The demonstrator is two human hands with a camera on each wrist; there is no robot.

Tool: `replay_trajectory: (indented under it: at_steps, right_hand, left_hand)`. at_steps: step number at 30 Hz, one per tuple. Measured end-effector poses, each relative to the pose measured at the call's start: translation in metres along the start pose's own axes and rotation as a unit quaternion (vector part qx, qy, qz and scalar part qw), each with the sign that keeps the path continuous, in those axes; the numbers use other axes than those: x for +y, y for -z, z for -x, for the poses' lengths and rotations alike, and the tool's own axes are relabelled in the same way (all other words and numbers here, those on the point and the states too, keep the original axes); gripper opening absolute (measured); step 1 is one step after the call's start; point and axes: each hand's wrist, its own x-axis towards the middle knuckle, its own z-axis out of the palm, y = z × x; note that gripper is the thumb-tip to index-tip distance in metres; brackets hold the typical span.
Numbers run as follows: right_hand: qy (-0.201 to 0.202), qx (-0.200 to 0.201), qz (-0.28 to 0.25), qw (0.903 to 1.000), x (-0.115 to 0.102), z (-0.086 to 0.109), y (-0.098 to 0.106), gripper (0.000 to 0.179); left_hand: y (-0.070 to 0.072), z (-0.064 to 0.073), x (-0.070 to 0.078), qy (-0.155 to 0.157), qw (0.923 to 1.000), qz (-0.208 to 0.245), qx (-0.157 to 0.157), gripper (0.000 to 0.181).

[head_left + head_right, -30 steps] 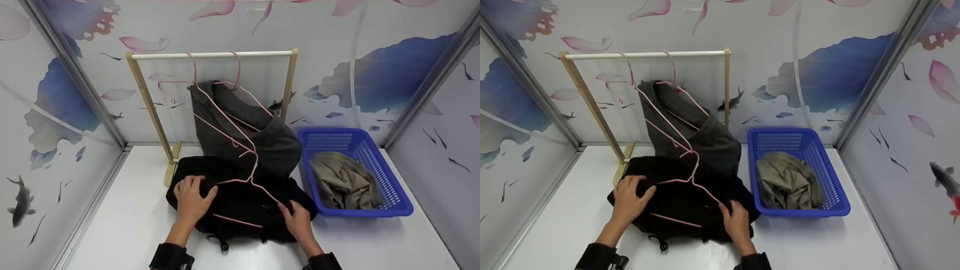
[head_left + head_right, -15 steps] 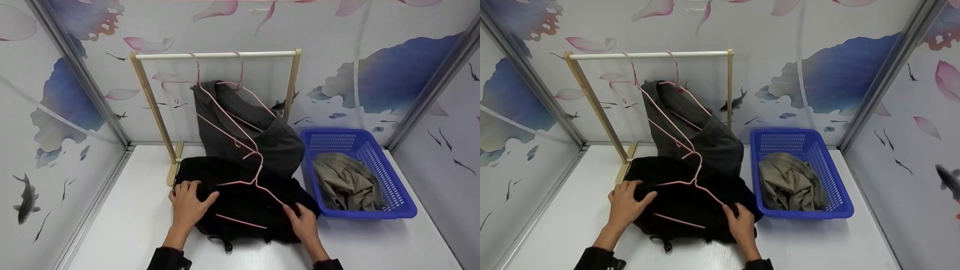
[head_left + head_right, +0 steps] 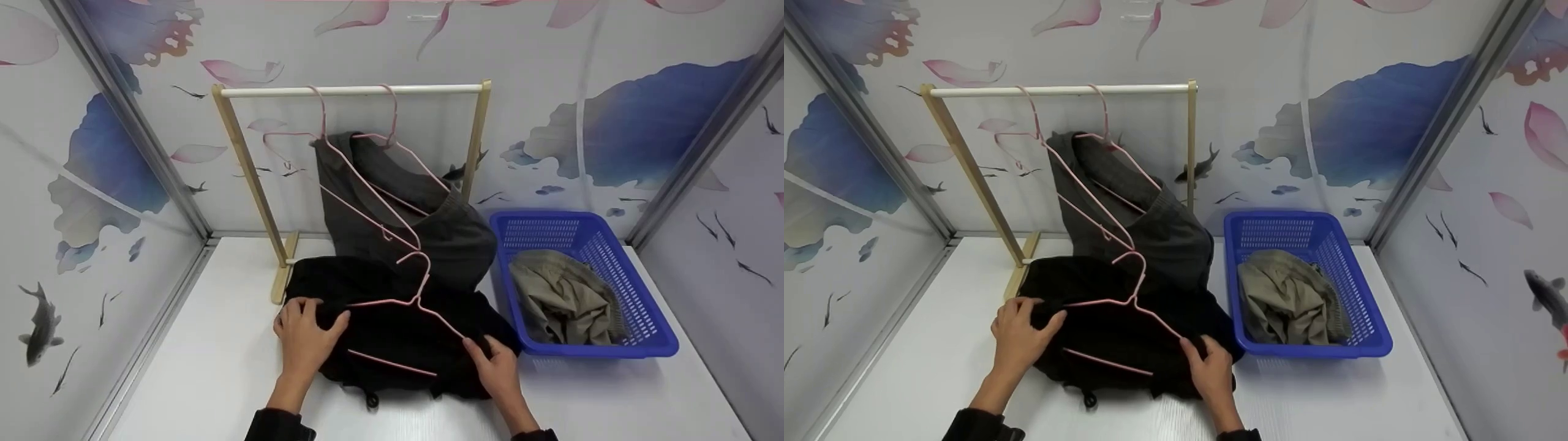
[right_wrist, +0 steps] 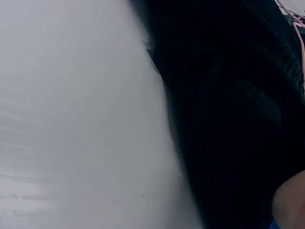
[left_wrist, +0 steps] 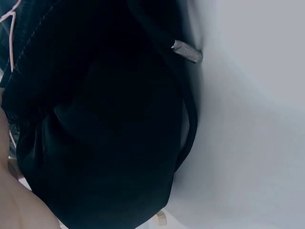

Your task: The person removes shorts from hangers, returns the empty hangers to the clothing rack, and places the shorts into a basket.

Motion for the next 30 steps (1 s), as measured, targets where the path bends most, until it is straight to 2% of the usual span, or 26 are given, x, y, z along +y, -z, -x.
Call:
replay_trajectory:
  at_steps: [4,8,11,17,23,28,30]
  right_hand:
    - [0.0,0.009,-0.014,0.9999,0.001,0.001,0.0,0.023]
    - [0.001,0.017,-0.02,0.9996,0.001,0.002,-0.001,0.022]
    - [0.007,0.025,-0.023,0.9994,-0.001,0.001,0.0,0.027]
    - [0.033,0.035,-0.032,0.9984,-0.007,-0.001,0.004,0.027]
    - [0.034,0.04,-0.031,0.9981,-0.006,-0.003,0.004,0.026]
    - [0.036,0.023,-0.033,0.9985,-0.007,-0.005,0.004,0.009]
    - [0.038,0.007,-0.022,0.999,-0.008,-0.006,0.005,0.009]
  left_hand:
    - [0.001,0.0,0.002,0.015,0.9997,0.018,0.006,0.062]
    - [0.005,0.0,0.005,0.041,0.9985,0.037,-0.005,0.064]
    - [0.008,-0.002,0.007,0.046,0.9978,0.046,-0.009,0.066]
    - [0.012,-0.007,0.01,0.013,0.9987,0.043,0.025,0.064]
    - [0.012,-0.011,0.011,-0.01,0.9966,0.059,0.056,0.058]
    - [0.013,-0.015,0.01,-0.022,0.994,0.076,0.076,0.053]
    - [0.014,-0.016,0.01,-0.025,0.9932,0.079,0.082,0.052]
